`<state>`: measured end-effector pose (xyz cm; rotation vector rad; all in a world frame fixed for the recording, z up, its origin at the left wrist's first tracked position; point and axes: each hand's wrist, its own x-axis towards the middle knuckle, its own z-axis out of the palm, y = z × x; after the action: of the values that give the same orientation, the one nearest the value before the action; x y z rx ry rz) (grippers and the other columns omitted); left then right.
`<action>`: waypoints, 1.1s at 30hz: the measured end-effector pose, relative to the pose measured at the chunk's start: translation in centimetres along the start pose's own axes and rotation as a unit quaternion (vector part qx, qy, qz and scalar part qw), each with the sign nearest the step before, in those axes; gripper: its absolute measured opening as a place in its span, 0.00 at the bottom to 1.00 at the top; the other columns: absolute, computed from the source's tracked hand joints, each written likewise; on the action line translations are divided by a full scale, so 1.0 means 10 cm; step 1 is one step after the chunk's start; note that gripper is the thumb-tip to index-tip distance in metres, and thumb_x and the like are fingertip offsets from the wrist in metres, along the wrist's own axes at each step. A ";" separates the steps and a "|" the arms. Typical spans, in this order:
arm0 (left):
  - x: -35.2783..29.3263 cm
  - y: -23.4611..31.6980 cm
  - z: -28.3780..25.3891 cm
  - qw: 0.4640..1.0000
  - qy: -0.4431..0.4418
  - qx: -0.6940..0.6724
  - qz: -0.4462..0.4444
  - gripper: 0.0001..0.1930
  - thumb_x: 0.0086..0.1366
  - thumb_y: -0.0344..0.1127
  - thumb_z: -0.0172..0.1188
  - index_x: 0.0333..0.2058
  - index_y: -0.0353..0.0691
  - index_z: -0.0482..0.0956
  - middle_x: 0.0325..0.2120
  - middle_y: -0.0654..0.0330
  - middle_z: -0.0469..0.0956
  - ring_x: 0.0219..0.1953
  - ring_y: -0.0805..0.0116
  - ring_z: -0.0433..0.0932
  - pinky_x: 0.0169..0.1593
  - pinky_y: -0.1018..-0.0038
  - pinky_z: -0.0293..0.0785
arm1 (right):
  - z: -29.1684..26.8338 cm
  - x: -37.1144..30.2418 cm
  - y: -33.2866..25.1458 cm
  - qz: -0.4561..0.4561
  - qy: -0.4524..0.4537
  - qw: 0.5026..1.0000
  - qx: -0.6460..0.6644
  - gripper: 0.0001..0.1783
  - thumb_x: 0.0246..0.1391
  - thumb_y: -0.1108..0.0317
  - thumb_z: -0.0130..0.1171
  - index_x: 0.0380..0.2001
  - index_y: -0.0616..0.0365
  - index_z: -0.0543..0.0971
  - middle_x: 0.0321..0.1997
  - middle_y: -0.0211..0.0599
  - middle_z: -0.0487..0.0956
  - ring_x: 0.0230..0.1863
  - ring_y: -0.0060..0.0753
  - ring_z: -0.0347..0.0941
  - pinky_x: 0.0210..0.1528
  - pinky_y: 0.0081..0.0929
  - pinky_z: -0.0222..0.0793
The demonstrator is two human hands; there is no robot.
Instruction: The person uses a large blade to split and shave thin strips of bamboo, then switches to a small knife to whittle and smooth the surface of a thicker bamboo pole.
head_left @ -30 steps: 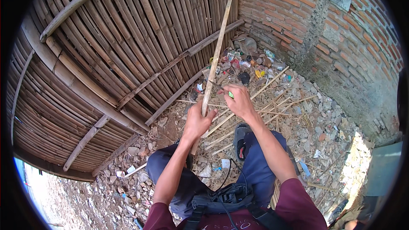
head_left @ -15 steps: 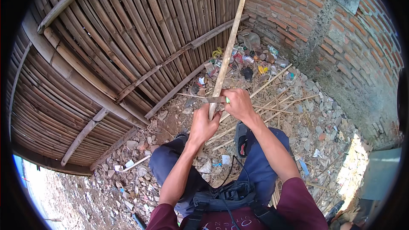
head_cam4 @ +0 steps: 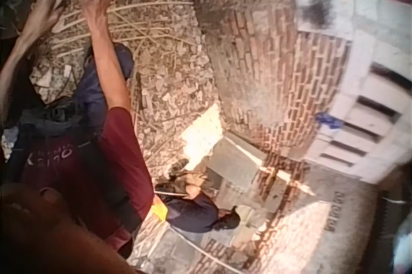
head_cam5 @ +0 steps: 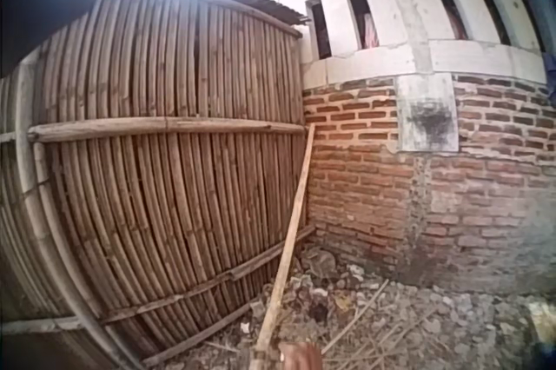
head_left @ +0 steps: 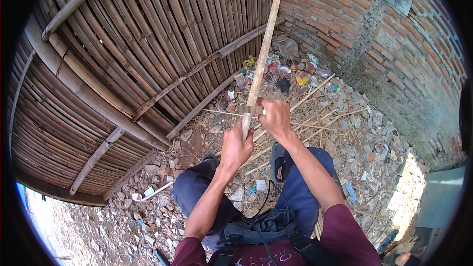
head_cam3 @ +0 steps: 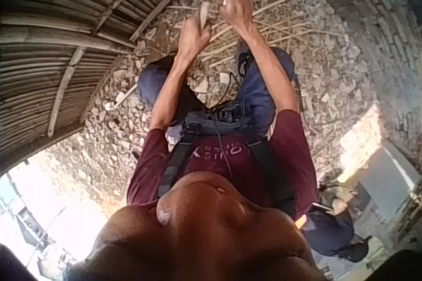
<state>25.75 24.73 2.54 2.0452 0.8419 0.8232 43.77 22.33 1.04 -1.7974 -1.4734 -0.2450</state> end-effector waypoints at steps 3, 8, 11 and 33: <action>-0.03 0.01 0.00 1.000 -0.010 0.001 -0.017 0.10 0.67 0.30 0.63 0.40 0.27 0.79 0.23 0.36 0.79 0.28 0.34 0.82 0.34 0.51 0.74 | -0.04 0.12 0.11 0.030 0.062 0.998 -0.011 0.08 0.45 0.72 0.61 0.30 0.58 0.86 0.21 0.53 0.82 0.25 0.60 0.81 0.28 0.50 0.74; -0.05 -0.02 -0.05 1.000 -0.018 -0.003 -0.021 0.10 0.68 0.31 0.62 0.40 0.28 0.79 0.22 0.37 0.79 0.27 0.35 0.81 0.34 0.53 0.75 | 0.02 0.10 0.15 0.011 0.067 0.998 0.001 0.11 0.45 0.73 0.60 0.33 0.56 0.87 0.22 0.52 0.82 0.26 0.59 0.82 0.28 0.51 0.74; -0.05 -0.07 -0.01 1.000 -0.015 0.007 -0.011 0.10 0.68 0.31 0.63 0.39 0.28 0.79 0.22 0.37 0.78 0.27 0.35 0.81 0.34 0.54 0.74 | -0.07 0.12 0.11 -0.003 0.047 0.999 0.018 0.12 0.43 0.73 0.61 0.34 0.59 0.87 0.22 0.53 0.81 0.25 0.60 0.81 0.29 0.50 0.74; -0.13 0.07 -0.06 0.998 -0.030 0.039 0.038 0.10 0.66 0.28 0.62 0.42 0.27 0.77 0.25 0.30 0.79 0.31 0.29 0.81 0.35 0.45 0.76 | -0.12 0.18 0.15 -0.081 0.144 0.986 -0.010 0.08 0.50 0.64 0.65 0.28 0.56 0.85 0.21 0.44 0.82 0.21 0.50 0.80 0.23 0.43 0.71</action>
<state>24.75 23.56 3.06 2.1705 0.7775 0.7771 46.01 22.88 2.25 -1.5823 -1.4112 -0.5785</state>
